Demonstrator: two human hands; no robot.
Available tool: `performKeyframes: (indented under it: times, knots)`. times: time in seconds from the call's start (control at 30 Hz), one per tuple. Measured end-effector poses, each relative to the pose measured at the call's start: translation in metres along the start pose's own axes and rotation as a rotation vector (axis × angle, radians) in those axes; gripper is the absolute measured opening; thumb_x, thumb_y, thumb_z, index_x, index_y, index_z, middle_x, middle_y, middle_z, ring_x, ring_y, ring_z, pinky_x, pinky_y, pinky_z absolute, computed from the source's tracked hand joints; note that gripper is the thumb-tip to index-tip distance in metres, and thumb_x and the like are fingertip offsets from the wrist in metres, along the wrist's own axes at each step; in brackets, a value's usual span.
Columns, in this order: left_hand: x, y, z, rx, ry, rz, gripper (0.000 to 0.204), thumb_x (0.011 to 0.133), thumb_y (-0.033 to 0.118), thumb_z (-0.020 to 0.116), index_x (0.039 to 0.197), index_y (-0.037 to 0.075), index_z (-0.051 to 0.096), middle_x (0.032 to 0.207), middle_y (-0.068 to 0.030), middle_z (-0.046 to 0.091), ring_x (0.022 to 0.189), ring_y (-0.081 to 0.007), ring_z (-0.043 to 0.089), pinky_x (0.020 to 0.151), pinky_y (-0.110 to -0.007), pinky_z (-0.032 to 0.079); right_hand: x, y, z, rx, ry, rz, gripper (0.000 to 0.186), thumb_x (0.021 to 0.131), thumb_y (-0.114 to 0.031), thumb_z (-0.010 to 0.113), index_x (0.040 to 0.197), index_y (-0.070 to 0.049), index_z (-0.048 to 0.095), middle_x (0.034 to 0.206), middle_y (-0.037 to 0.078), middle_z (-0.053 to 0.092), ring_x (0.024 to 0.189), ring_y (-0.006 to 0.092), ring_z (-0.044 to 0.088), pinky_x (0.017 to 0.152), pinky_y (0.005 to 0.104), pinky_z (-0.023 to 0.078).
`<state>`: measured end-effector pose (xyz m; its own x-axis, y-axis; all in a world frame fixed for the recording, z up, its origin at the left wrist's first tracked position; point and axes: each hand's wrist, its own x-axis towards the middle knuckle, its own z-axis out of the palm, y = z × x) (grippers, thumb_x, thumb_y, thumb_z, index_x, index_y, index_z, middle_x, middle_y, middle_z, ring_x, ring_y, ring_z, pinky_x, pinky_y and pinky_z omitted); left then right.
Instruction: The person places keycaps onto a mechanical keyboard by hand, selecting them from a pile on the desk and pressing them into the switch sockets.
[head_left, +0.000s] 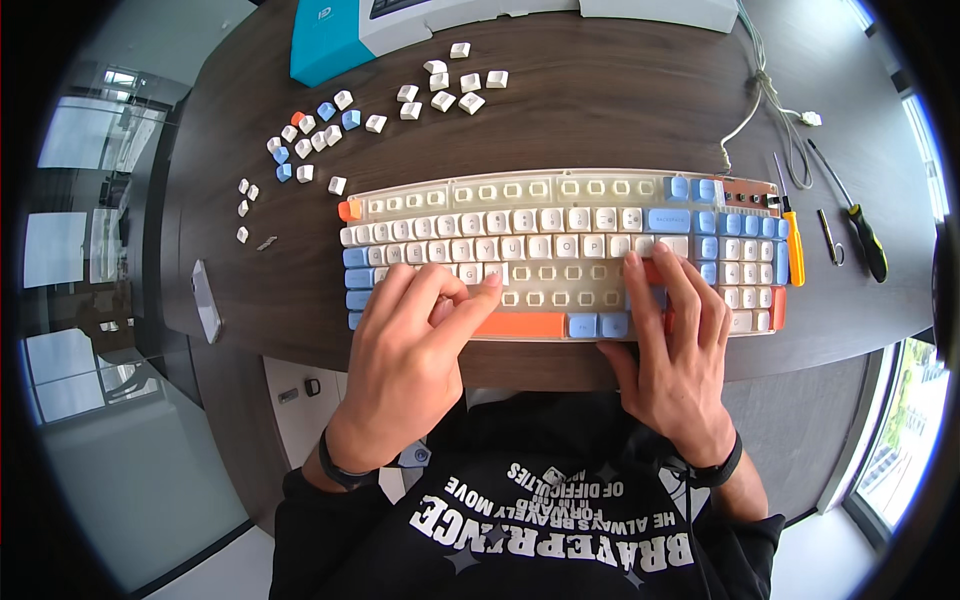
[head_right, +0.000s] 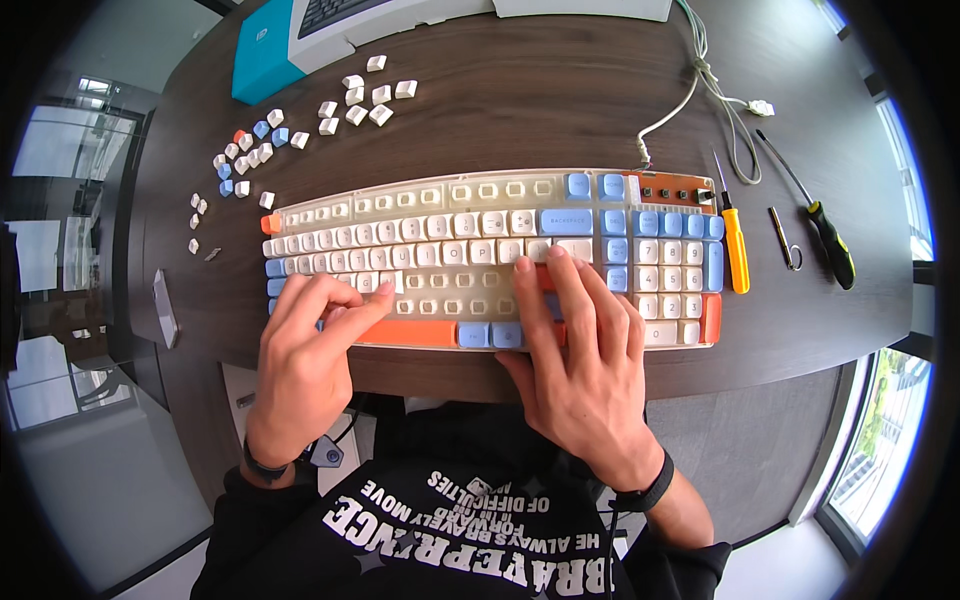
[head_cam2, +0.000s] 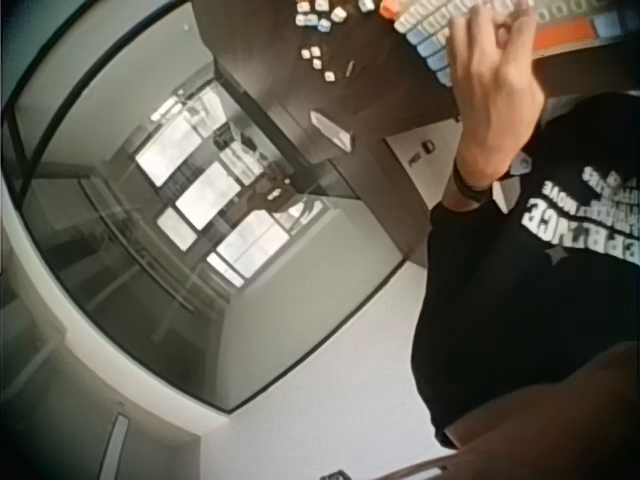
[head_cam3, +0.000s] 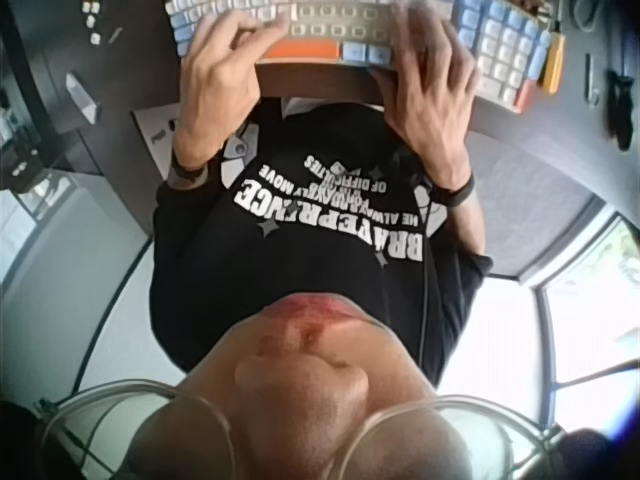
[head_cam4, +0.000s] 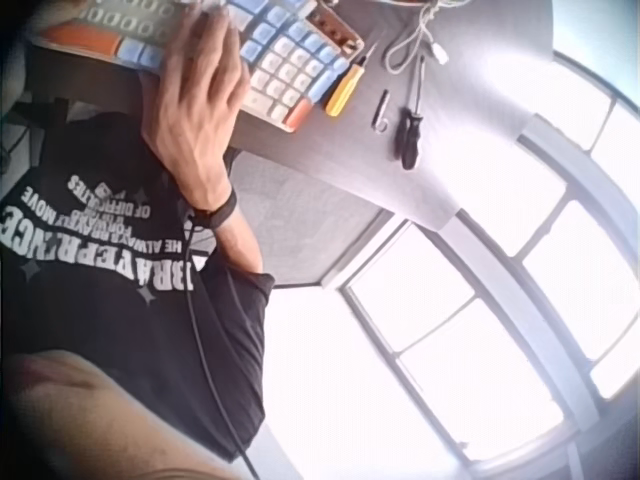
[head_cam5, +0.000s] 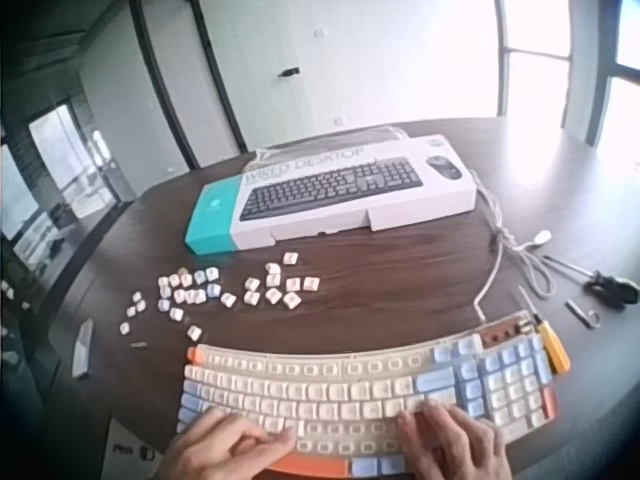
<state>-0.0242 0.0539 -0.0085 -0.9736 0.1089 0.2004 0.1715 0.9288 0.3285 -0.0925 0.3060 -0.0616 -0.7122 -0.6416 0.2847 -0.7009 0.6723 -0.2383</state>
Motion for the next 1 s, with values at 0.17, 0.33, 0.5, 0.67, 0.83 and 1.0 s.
performKeyframes:
  times: [0.17,0.33,0.5,0.67,0.83,1.0]
  knots:
    - [0.015,-0.006,-0.02,-0.031,-0.014,0.005,0.037,0.079,-0.013,0.066,0.111,0.001,0.078,0.089,-0.0079,0.061,0.085,-0.0258,0.059,0.075,-0.037,0.052,-0.001,0.0,0.001,-0.005,0.006,0.005,0.078,0.085,-0.033,0.079,0.153,-0.007,0.053,0.156,0.018,0.048,0.136,0.0348,0.051,0.106,0.0478,0.042]
    - [0.068,-0.033,-0.054,0.018,0.066,-0.023,0.027,0.091,-0.005,0.067,0.114,0.002,0.077,0.09,-0.0082,0.062,0.082,-0.0222,0.061,0.072,-0.033,0.05,0.0,0.001,-0.001,0.008,0.02,-0.009,0.078,0.085,-0.033,0.079,0.154,-0.006,0.053,0.157,0.018,0.047,0.136,0.0346,0.051,0.106,0.0479,0.042]
    - [0.15,-0.094,-0.047,-0.047,0.027,-0.068,0.026,0.097,0.006,0.068,0.122,0.005,0.075,0.093,-0.0056,0.064,0.082,-0.0164,0.06,0.076,-0.031,0.05,0.001,0.001,0.0,0.01,-0.008,-0.014,0.08,0.084,-0.034,0.08,0.154,-0.006,0.052,0.157,0.02,0.046,0.137,0.0339,0.049,0.109,0.0469,0.041]
    - [0.2,-0.136,-0.015,0.165,-0.084,-0.014,0.028,0.093,0.015,0.075,0.119,0.006,0.076,0.098,-0.0084,0.068,0.091,-0.0236,0.065,0.084,-0.038,0.053,0.0,0.003,-0.002,0.005,-0.008,-0.037,0.077,0.087,-0.035,0.079,0.153,-0.005,0.053,0.157,0.022,0.046,0.136,0.034,0.05,0.108,0.0463,0.042]
    - [0.215,-0.142,0.0,0.137,-0.114,-0.071,0.022,0.092,0.016,0.076,0.11,0.003,0.078,0.097,-0.0108,0.068,0.091,-0.0274,0.067,0.084,-0.039,0.054,0.001,0.004,-0.003,-0.016,-0.012,-0.047,0.075,0.089,-0.037,0.077,0.152,-0.004,0.055,0.156,0.022,0.047,0.134,0.0333,0.052,0.106,0.0448,0.044]
    - [0.213,-0.143,0.0,0.17,-0.118,-0.06,0.018,0.093,0.014,0.073,0.103,-0.001,0.076,0.095,-0.0133,0.07,0.089,-0.0288,0.07,0.081,-0.04,0.054,0.001,0.004,-0.004,-0.003,-0.01,-0.053,0.074,0.089,-0.037,0.077,0.152,-0.004,0.055,0.156,0.022,0.048,0.133,0.0325,0.052,0.106,0.044,0.044]
